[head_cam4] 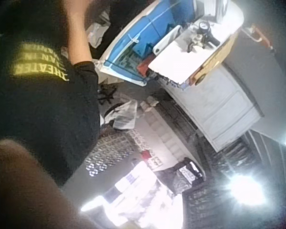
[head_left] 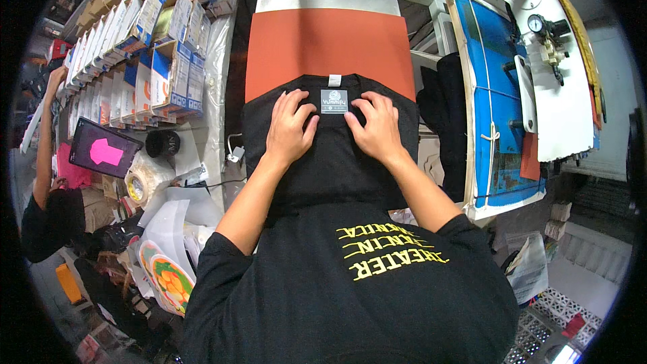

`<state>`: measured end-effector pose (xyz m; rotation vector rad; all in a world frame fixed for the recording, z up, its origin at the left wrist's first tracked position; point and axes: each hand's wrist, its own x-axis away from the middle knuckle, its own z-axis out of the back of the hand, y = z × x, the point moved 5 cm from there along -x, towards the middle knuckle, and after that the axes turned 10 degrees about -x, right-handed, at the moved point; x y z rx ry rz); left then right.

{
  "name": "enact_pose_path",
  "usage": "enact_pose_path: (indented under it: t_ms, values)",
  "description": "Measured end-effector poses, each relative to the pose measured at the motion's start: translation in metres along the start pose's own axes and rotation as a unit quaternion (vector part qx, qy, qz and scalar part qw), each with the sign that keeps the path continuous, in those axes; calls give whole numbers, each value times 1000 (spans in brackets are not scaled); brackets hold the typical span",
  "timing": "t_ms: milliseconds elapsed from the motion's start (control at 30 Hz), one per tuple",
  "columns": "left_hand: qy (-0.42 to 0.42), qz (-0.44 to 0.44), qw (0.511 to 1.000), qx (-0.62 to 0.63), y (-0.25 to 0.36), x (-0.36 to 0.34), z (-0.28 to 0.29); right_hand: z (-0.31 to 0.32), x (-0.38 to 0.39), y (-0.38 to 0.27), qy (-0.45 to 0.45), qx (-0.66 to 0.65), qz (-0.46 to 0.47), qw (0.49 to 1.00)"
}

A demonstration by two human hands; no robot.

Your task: The person prepares and applies graphic designs to black t-shirts using heat press equipment and precision trimming with scissors.

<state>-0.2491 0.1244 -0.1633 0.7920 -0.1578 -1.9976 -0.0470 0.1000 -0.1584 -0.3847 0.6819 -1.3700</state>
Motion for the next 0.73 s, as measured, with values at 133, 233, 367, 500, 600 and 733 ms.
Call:
enact_pose_path:
  t_ms: [133, 233, 367, 500, 600, 733]
  values:
    - [-21, -36, 999, 5, -2, 0, -4, -5, 11, 8, 51, 59, 49, 996]
    - [-39, -27, 999, 0, 1, 1, -2, -7, 11, 0, 87, 74, 65, 991]
    - [-65, -91, 993, -42, 10, 3, -5, -15, 18, -9, 39, 68, 159, 984]
    - [-71, -84, 993, -47, 6, 3, -10, -16, 17, -8, 34, 69, 160, 984]
    - [-70, -76, 994, -43, 5, 3, -10, -17, 17, -7, 31, 60, 165, 984]
    - [-71, -75, 994, -41, 4, 4, -10, -17, 17, -6, 28, 62, 162, 984]
